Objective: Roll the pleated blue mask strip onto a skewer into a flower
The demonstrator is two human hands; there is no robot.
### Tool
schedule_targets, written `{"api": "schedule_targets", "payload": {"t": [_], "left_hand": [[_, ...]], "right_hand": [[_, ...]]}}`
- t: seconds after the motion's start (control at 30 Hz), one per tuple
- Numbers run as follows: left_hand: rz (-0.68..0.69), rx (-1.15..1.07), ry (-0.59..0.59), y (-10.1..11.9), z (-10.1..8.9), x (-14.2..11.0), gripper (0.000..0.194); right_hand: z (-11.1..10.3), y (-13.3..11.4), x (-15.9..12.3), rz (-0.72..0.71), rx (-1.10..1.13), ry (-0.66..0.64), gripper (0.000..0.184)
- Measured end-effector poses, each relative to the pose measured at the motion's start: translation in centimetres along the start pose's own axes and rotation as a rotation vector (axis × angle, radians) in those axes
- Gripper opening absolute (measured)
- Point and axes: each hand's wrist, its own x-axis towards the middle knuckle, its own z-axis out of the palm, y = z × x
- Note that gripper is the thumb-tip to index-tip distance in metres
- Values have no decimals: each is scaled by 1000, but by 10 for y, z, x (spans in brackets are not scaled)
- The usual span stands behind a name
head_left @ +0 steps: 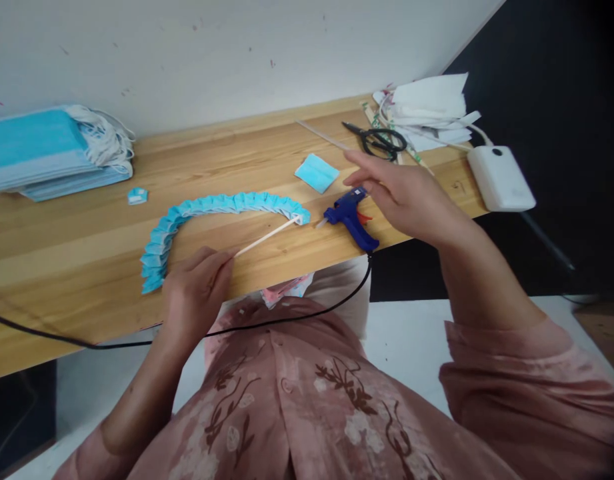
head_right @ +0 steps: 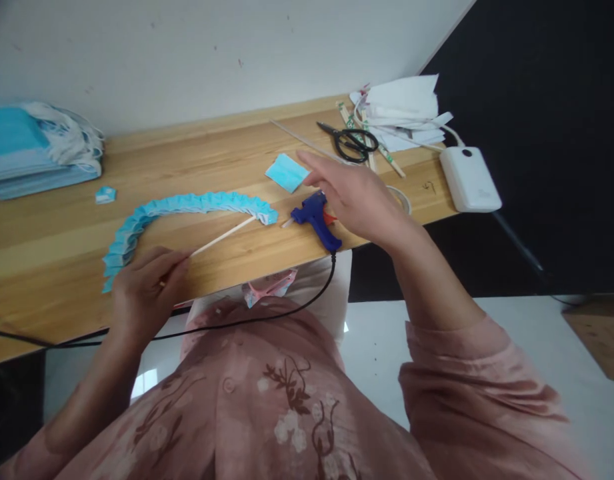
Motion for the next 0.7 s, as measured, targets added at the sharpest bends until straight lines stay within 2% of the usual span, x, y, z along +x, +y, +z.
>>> {"api": "schedule_targets", "payload": {"t": [0.07,0.2,0.3,0.5,0.7], "left_hand": [[-91,-146,-4,1,-1,-1,24],[-363,-471,16,-1,3,0,20],[-495,-628,-3,0,9,4,26],[-526,-871,-23,13,20,14,33],[-495,-1102,-64,18,26,22,30]], "right_hand": [[-10,8,-6,32,-20,69,55],[-27,19,-17,86,-95,175,52],[-35,24,-22,123,-151,217,52],[-39,38,-34,220,-244,207,50],[-17,49,-54,356,-351,-9,52]]}}
